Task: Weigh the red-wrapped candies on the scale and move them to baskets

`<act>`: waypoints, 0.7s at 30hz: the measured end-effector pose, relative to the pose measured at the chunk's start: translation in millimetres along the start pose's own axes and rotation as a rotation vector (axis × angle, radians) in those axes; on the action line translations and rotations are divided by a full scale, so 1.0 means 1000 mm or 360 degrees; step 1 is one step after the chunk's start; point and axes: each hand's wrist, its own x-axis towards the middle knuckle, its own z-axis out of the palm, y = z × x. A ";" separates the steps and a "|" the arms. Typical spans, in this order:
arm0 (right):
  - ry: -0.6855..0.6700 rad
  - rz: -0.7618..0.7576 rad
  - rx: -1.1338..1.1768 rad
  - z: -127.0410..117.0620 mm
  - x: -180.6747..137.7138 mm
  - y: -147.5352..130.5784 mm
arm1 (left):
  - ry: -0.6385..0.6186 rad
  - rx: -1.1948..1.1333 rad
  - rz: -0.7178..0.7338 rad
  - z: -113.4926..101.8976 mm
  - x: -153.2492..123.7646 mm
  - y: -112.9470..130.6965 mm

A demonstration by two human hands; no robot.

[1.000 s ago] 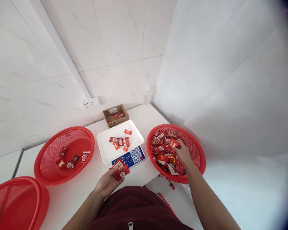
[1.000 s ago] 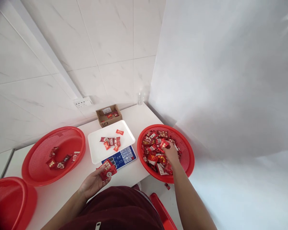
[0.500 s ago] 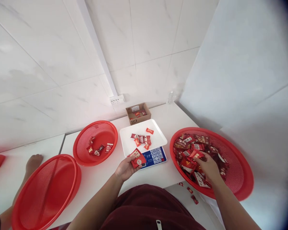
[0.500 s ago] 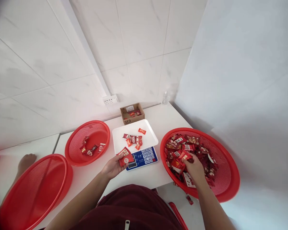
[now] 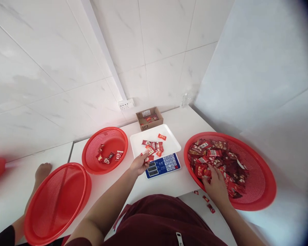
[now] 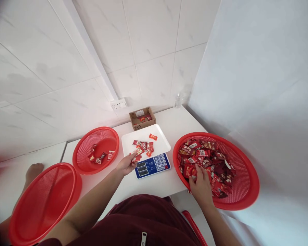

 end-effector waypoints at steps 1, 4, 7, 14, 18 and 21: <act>-0.0006 0.0002 -0.0004 0.000 -0.001 0.000 | -0.0017 -0.0001 0.0039 0.005 0.003 0.006; -0.0022 -0.0002 -0.0003 0.001 -0.001 0.000 | -0.0059 0.0006 0.0133 0.015 0.009 0.021; -0.0024 0.0003 -0.0005 0.002 0.000 0.002 | -0.0002 0.0058 0.0095 0.007 0.008 0.017; -0.0096 -0.0017 -0.0071 0.007 0.000 0.009 | 0.0155 0.0059 -0.0104 -0.048 -0.024 -0.044; -0.0110 -0.0047 -0.0082 0.008 0.001 0.010 | 0.0160 0.0039 -0.0182 -0.069 -0.041 -0.064; -0.0115 -0.0090 -0.0081 0.007 0.001 0.010 | 0.0131 0.0072 -0.0196 -0.074 -0.043 -0.066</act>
